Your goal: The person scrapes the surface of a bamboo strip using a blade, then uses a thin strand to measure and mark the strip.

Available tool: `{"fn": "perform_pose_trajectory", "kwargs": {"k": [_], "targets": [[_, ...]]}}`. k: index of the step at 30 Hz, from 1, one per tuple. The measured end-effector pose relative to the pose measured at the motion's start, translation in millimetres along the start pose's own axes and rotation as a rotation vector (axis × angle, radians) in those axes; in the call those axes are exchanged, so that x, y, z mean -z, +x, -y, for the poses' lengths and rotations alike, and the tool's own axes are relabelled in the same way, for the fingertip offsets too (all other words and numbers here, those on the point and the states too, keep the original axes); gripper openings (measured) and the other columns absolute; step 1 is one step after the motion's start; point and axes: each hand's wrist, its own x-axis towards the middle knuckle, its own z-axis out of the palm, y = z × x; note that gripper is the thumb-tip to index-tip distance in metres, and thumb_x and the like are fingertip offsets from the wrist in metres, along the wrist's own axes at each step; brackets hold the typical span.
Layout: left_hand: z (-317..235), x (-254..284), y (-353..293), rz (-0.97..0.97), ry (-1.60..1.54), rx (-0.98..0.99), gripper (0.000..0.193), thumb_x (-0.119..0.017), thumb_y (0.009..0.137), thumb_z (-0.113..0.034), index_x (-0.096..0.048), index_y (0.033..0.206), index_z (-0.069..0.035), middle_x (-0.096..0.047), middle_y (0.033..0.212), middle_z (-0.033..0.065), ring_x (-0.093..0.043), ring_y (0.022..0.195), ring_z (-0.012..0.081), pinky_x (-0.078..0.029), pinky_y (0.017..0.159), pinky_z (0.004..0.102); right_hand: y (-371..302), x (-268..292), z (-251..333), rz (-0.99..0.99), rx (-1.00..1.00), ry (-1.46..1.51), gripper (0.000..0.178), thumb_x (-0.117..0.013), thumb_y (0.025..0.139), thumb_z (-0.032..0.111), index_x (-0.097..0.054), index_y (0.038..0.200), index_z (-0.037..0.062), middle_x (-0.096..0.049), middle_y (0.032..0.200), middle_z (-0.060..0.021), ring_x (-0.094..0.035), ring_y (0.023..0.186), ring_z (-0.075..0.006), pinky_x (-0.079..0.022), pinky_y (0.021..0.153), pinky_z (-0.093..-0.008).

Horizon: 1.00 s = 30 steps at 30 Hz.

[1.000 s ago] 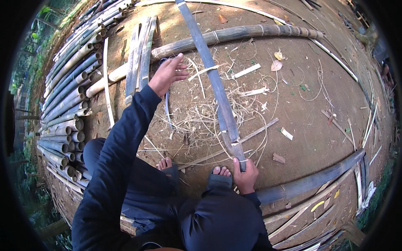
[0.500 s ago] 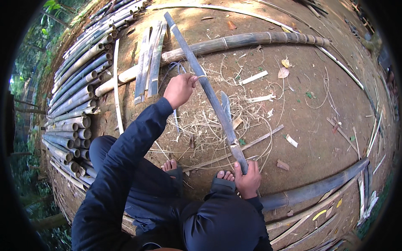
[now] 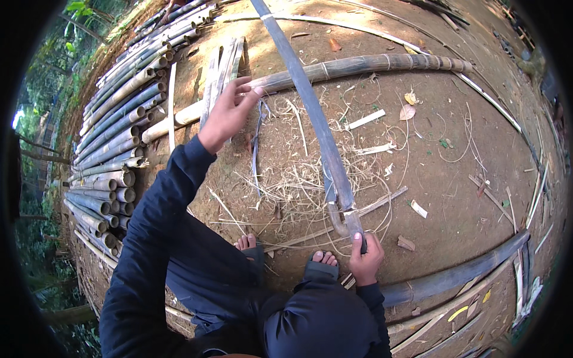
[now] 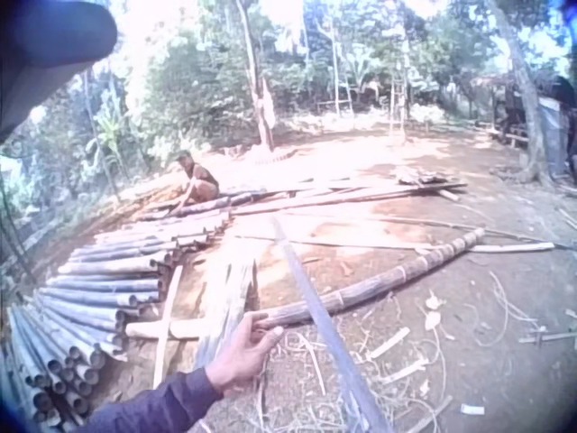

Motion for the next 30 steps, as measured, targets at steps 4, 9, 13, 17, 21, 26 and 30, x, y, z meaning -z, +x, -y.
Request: {"fn": "perform_pose_trajectory", "kwargs": {"k": [4,9,13,17,21,26,30], "targets": [[19,72,16,0.073,-0.588,0.273,0.085,-0.052,0.093,-0.063,-0.033,0.139,0.006,-0.049,0.126,0.0237,-0.057,0.116,0.0308,-0.048,0.101,0.0398,12,-10,10,0.190,-0.066,0.305,0.023,-0.070,0.089,0.017,-0.059,0.080,-0.0001,-0.052,0.064,-0.0093,-0.048,0.055,-0.0199,-0.038,0.053,-0.0349],[4,102,26,0.103,-0.930,0.111,0.109,-0.039,0.087,-0.080,-0.022,0.144,0.011,-0.042,0.137,0.0325,-0.054,0.123,0.0400,-0.046,0.107,0.0446,38,-25,43,0.293,0.069,0.328,0.025,-0.076,0.084,0.018,-0.060,0.080,0.0002,-0.049,0.062,-0.0056,-0.044,0.054,-0.0137,-0.035,0.050,-0.0319],[-16,109,28,-0.015,-1.050,-0.026,0.104,-0.042,0.088,-0.079,-0.029,0.139,0.011,-0.053,0.125,0.0252,-0.059,0.114,0.0327,-0.052,0.098,0.0400,52,-34,60,0.379,0.229,0.265,0.026,-0.077,0.083,0.020,-0.062,0.082,-0.0009,-0.055,0.065,-0.0089,-0.052,0.056,-0.0188,-0.040,0.052,-0.0333],[12,153,38,0.182,-1.314,-0.232,0.062,-0.052,0.090,-0.070,-0.047,0.089,-0.008,-0.027,0.062,-0.0045,-0.028,0.050,0.0054,-0.029,0.046,0.0226,62,-62,60,0.323,0.338,0.173,0.036,-0.079,0.083,0.030,-0.064,0.091,-0.0015,-0.060,0.074,-0.0109,-0.057,0.059,-0.0247,-0.047,0.058,-0.0356],[-21,174,18,-0.060,-1.173,-0.386,0.059,-0.050,0.092,-0.068,-0.041,0.076,-0.012,-0.026,0.055,-0.0047,-0.024,0.043,0.0062,-0.026,0.041,0.0231,79,-69,53,-0.146,0.455,-0.215,0.056,-0.076,0.083,0.035,-0.056,0.121,-0.0005,-0.055,0.108,-0.0179,-0.056,0.103,-0.0316,-0.045,0.091,-0.0419],[-64,184,-7,-0.131,-1.053,-0.587,0.057,-0.049,0.095,-0.063,-0.042,0.072,-0.012,-0.026,0.051,-0.0044,-0.023,0.043,0.0078,-0.024,0.043,0.0255,46,-102,-34,0.218,0.090,-0.388,0.052,-0.072,0.084,0.034,-0.054,0.118,-0.0016,-0.052,0.109,-0.0220,-0.050,0.109,-0.0406,-0.042,0.093,-0.0481],[-72,163,-10,-0.121,-0.953,-0.629,0.056,-0.050,0.096,-0.061,-0.044,0.068,-0.012,-0.027,0.049,-0.0037,-0.022,0.042,0.0086,-0.023,0.044,0.0264,32,-125,-70,0.336,0.064,-0.611,0.051,-0.073,0.082,0.032,-0.056,0.113,-0.0041,-0.060,0.107,-0.0238,-0.051,0.110,-0.0395,-0.042,0.094,-0.0479]]}}
